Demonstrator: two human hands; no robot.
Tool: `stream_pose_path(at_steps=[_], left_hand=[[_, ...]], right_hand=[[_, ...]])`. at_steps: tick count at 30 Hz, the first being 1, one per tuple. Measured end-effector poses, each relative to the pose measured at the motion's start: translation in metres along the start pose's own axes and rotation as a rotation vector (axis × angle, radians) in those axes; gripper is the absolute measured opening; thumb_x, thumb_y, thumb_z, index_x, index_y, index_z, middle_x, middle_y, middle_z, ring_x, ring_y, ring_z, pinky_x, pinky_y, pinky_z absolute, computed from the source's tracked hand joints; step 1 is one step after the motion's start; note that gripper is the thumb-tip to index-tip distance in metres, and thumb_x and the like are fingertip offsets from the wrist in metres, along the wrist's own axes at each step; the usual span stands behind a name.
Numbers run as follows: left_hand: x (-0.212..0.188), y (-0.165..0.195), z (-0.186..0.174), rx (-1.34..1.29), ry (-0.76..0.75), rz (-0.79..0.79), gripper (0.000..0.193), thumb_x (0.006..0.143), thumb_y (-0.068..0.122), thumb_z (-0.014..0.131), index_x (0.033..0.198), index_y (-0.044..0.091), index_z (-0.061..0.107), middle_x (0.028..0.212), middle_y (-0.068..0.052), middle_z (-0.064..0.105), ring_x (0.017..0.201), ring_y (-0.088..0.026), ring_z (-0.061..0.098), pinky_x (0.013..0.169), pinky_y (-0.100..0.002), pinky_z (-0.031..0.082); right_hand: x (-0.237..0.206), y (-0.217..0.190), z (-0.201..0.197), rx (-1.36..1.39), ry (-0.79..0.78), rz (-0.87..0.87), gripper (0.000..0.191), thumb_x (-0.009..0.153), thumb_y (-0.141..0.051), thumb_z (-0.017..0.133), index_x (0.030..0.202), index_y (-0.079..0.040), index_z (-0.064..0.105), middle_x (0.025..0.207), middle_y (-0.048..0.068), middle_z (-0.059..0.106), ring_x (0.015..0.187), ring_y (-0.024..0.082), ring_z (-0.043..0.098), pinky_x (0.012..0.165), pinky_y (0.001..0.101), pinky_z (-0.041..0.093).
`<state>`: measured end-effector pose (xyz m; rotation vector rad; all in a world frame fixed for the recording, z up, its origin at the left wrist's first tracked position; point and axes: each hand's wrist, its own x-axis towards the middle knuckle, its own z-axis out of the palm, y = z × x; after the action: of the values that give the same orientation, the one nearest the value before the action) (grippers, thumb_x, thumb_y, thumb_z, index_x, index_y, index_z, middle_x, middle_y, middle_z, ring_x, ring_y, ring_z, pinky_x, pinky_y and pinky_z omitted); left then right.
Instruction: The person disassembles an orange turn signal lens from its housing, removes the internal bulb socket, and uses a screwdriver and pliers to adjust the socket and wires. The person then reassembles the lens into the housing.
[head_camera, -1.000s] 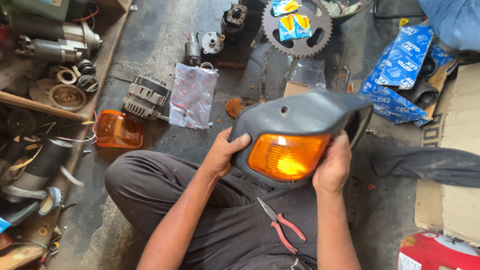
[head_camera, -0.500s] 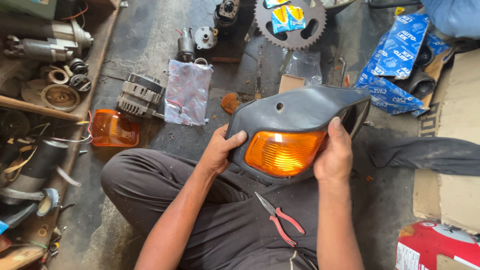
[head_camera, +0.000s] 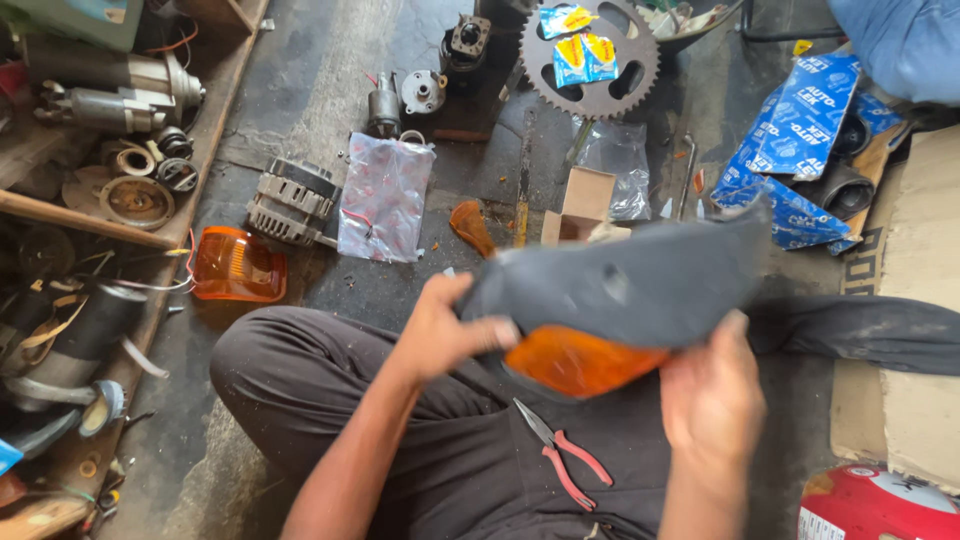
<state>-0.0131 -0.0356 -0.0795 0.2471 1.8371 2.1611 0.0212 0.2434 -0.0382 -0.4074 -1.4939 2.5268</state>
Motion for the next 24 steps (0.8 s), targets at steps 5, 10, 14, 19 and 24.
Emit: stream_pose_path(at_steps=[5,10,14,19,24], left_hand=[[-0.038,0.056,0.052,0.848,-0.266,0.694,0.038,0.077,0.02,0.07,0.114,0.014,0.077,0.08,-0.004,0.067,0.074,-0.027,0.064,0.066,-0.039,0.049],[-0.043,0.073,0.067,1.182,-0.145,1.134,0.028,0.097,0.018,0.062,0.116,-0.002,0.068,0.109,-0.01,0.068,0.093,-0.018,0.062,0.081,-0.029,0.05],[-0.037,0.063,0.06,1.401,-0.152,1.19,0.031,0.092,0.023,0.062,0.111,0.0,0.068,0.104,-0.01,0.068,0.09,-0.019,0.063,0.082,-0.031,0.053],[-0.029,0.037,0.051,1.431,-0.232,1.236,0.032,0.089,0.025,0.06,0.108,0.001,0.069,0.103,-0.01,0.068,0.092,-0.019,0.064,0.083,-0.032,0.052],[-0.027,0.03,0.042,1.333,-0.254,1.133,0.043,0.088,0.034,0.068,0.116,0.002,0.066,0.114,-0.011,0.068,0.1,-0.026,0.065,0.094,-0.038,0.051]], right_hand=[[0.008,-0.006,0.008,0.573,-0.567,0.028,0.034,0.118,-0.026,0.042,0.126,0.002,0.058,0.122,0.015,0.064,0.123,0.028,0.058,0.125,0.0458,0.034],[0.046,0.029,0.013,0.678,-0.36,0.057,0.047,0.102,-0.038,0.046,0.127,0.0,0.059,0.109,0.02,0.069,0.111,0.034,0.062,0.114,0.0536,0.044],[0.039,-0.001,-0.02,0.164,0.076,0.113,0.075,0.095,-0.064,0.05,0.128,0.003,0.059,0.11,0.024,0.071,0.105,0.038,0.065,0.097,0.0521,0.051],[0.054,-0.001,-0.042,0.033,0.039,0.152,0.044,0.098,-0.03,0.058,0.126,0.004,0.058,0.113,0.023,0.069,0.108,0.034,0.067,0.1,0.0466,0.052],[0.055,0.018,-0.055,-0.08,0.118,0.07,0.043,0.085,-0.013,0.057,0.124,0.005,0.06,0.11,0.02,0.068,0.104,0.031,0.067,0.098,0.0444,0.053]])
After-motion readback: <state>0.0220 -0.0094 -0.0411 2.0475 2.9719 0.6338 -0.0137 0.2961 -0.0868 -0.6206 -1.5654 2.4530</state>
